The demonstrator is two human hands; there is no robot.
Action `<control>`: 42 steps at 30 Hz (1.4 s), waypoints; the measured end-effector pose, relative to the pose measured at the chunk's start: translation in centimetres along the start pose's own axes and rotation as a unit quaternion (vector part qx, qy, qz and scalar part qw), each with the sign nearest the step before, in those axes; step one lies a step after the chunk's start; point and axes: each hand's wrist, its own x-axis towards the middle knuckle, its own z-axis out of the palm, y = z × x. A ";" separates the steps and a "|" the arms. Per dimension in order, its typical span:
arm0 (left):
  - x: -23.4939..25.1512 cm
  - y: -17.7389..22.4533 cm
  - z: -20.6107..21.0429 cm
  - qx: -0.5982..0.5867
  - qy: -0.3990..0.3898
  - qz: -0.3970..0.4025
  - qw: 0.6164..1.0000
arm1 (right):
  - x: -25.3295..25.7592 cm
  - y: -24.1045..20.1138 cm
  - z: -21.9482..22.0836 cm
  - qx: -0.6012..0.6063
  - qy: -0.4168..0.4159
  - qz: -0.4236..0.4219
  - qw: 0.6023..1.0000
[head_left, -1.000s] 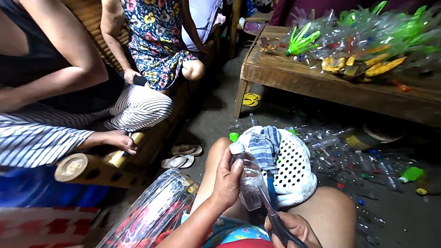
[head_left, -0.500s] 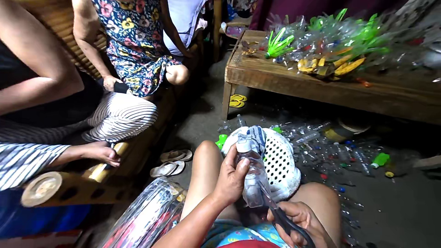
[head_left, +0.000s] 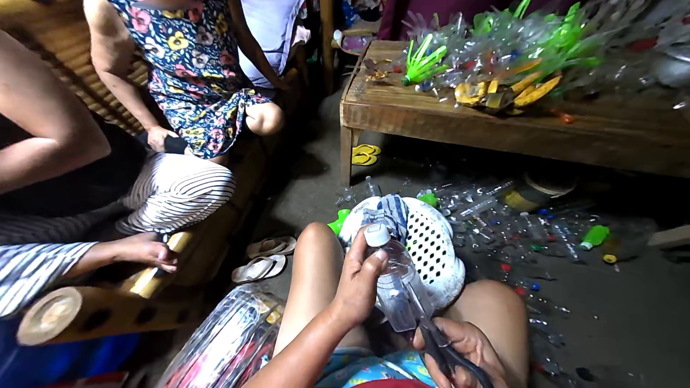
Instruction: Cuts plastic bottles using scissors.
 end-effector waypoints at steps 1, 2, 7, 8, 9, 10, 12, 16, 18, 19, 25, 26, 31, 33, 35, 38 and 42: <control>0.1 0.0 0.2 -0.003 0.009 -0.002 1.000 | 0.0 -0.1 0.0 -0.002 -0.002 0.000 1.000; 0.1 0.0 0.4 0.000 0.024 0.003 1.000 | 0.0 -0.3 -0.1 -0.004 -0.004 0.000 1.000; 0.3 -1.0 1.1 0.034 0.066 0.057 0.996 | -0.4 -1.8 0.0 -0.040 0.013 0.023 0.999; 0.2 -1.0 1.1 0.034 0.061 0.060 0.996 | -0.5 -2.1 0.0 -0.047 0.017 0.027 0.998; 0.2 -1.0 1.1 0.030 0.056 0.059 0.996 | -0.6 -2.3 -0.1 -0.053 0.016 0.031 0.998; 0.1 -1.0 1.1 0.029 0.052 0.056 0.997 | -0.7 -2.3 -0.2 -0.055 0.011 0.031 0.998; 0.0 -0.9 1.1 0.032 0.049 0.047 0.997 | -0.6 -2.2 -0.3 -0.049 0.007 0.030 0.998; -0.2 -0.9 1.1 0.044 0.055 0.046 0.996 | -0.4 -1.4 0.0 -0.050 0.017 0.017 0.998; -0.3 -1.0 1.0 0.049 0.050 0.049 0.996 | -0.5 -1.1 0.1 -0.061 0.023 0.014 0.998; -0.3 -1.0 0.9 0.052 0.046 0.049 0.996 | -0.6 -0.9 0.1 -0.062 0.021 0.012 0.998; -0.5 -1.0 0.9 0.057 0.030 0.034 0.997 | -1.0 -0.5 0.0 -0.059 0.010 -0.001 0.998; -0.5 -1.0 0.9 0.048 0.020 0.042 0.998 | -1.1 -0.5 0.0 -0.067 0.010 -0.001 0.998; -0.3 -1.2 0.7 0.051 0.003 0.049 0.997 | -1.2 -0.5 -0.3 -0.078 -0.001 -0.007 0.997; -0.2 -1.2 0.5 0.058 -0.001 0.052 0.997 | -1.2 -0.3 -0.4 -0.070 -0.003 -0.010 0.998; -0.1 -1.2 0.4 0.055 -0.006 0.053 0.997 | -1.2 -0.3 -0.3 -0.067 0.004 -0.005 0.998; 0.0 -1.2 0.5 0.051 -0.009 0.059 0.997 | -1.3 0.0 -0.4 -0.063 0.007 -0.004 0.998; -0.1 -1.3 0.5 0.052 -0.011 0.059 0.997 | -1.3 0.0 -0.3 -0.060 0.012 -0.006 0.998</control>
